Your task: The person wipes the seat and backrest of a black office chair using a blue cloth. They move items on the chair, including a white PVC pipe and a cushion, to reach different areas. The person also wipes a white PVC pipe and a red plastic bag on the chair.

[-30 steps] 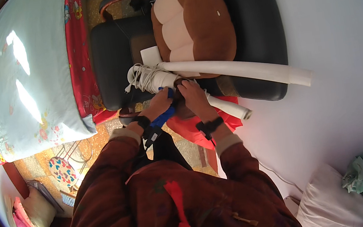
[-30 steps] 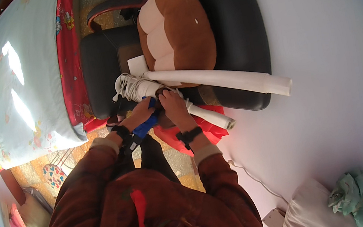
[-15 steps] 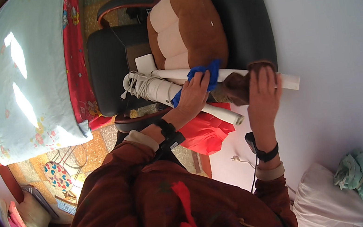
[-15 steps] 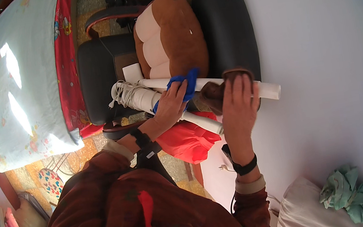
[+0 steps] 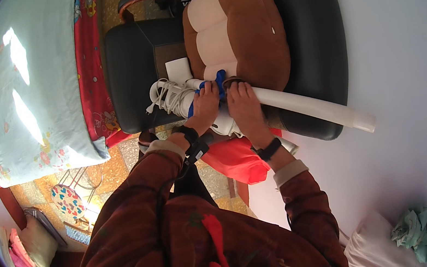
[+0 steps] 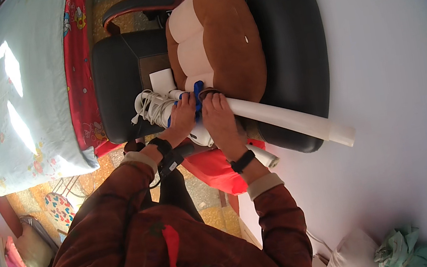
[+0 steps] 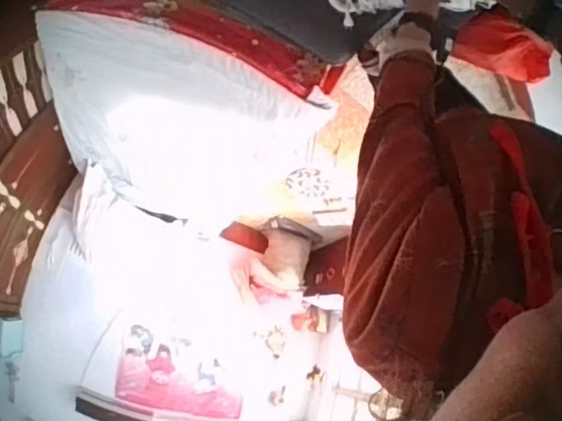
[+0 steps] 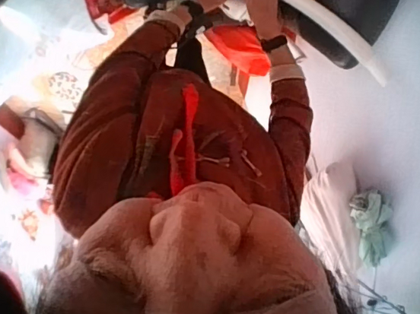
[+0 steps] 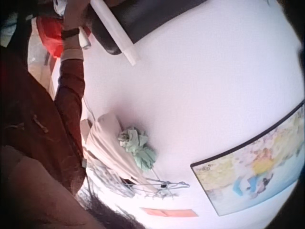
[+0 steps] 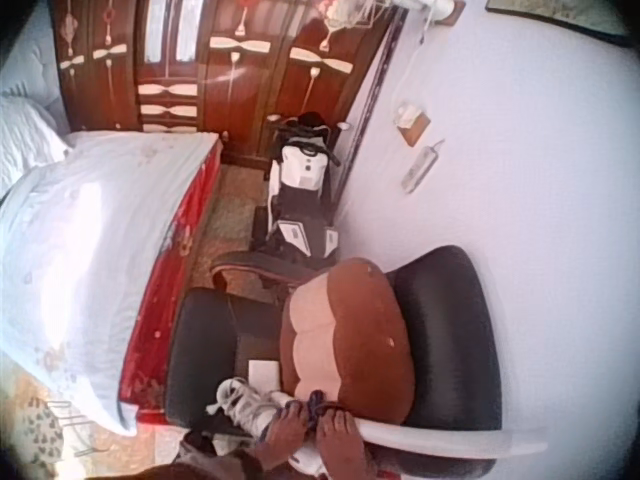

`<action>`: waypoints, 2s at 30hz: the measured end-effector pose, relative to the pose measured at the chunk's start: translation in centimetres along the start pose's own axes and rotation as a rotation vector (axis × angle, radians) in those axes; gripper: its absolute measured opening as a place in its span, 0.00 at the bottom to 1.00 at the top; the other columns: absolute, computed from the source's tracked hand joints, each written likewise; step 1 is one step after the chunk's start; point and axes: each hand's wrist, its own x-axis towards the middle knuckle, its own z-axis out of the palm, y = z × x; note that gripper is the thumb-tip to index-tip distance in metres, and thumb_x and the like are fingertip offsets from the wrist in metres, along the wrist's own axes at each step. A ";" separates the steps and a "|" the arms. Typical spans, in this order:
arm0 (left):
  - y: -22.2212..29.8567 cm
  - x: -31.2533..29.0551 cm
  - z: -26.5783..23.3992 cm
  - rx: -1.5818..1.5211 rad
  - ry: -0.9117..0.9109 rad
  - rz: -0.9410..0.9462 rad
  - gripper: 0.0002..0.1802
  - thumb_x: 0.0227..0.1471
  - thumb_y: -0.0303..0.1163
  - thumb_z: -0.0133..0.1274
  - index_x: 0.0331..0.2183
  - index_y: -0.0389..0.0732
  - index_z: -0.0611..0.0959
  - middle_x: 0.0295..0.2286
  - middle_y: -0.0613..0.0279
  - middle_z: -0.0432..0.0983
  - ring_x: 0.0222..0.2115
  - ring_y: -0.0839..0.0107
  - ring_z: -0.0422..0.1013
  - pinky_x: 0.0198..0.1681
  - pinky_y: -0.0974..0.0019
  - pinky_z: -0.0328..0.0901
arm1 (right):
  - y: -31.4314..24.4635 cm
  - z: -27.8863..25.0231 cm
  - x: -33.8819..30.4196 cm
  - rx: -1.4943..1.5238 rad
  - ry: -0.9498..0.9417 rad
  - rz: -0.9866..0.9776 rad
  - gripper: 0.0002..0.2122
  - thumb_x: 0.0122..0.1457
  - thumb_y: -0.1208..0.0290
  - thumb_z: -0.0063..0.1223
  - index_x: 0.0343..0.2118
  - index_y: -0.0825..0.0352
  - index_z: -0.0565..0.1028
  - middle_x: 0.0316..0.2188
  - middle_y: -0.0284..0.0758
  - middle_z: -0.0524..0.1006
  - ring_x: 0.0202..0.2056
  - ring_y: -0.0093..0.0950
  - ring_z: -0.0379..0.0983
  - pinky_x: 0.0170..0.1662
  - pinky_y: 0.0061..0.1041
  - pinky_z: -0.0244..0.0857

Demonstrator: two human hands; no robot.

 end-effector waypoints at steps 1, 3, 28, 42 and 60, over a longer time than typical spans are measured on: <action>-0.9 0.5 0.5 -0.023 -0.019 -0.019 0.29 0.48 0.25 0.55 0.54 0.35 0.71 0.45 0.51 0.69 0.46 0.52 0.73 0.45 0.50 0.68 | -0.8 1.2 0.8 0.007 -0.020 -0.012 0.16 0.58 0.70 0.48 0.45 0.72 0.78 0.49 0.44 0.72 0.54 0.41 0.66 0.65 0.38 0.55; -2.6 1.5 1.6 -0.064 -0.077 -0.072 0.27 0.50 0.26 0.54 0.53 0.38 0.71 0.47 0.48 0.69 0.47 0.47 0.72 0.46 0.47 0.68 | -2.3 3.5 2.3 0.024 -0.074 -0.036 0.16 0.58 0.70 0.48 0.44 0.72 0.79 0.49 0.44 0.72 0.54 0.41 0.65 0.64 0.38 0.54; -4.5 -10.3 2.4 -0.137 -0.152 -0.131 0.19 0.52 0.29 0.54 0.46 0.38 0.71 0.44 0.44 0.67 0.41 0.41 0.73 0.40 0.44 0.70 | -9.5 2.9 -4.7 0.346 0.036 0.292 0.20 0.59 0.74 0.49 0.55 0.73 0.72 0.58 0.46 0.68 0.62 0.43 0.63 0.55 0.39 0.66; -3.8 -11.2 4.7 -0.245 -0.177 -0.118 0.26 0.52 0.29 0.56 0.52 0.37 0.67 0.47 0.41 0.67 0.46 0.38 0.71 0.44 0.42 0.71 | -9.7 3.3 -10.7 0.346 -0.006 0.161 0.21 0.56 0.73 0.48 0.54 0.72 0.72 0.57 0.46 0.68 0.59 0.43 0.63 0.57 0.34 0.65; -2.4 -12.3 2.0 -0.696 -0.176 -0.175 0.28 0.51 0.33 0.61 0.51 0.34 0.74 0.39 0.42 0.79 0.43 0.48 0.76 0.46 0.53 0.69 | 4.2 -4.1 -15.0 -0.024 0.104 0.585 0.26 0.60 0.70 0.51 0.61 0.73 0.66 0.65 0.47 0.61 0.68 0.46 0.53 0.70 0.42 0.46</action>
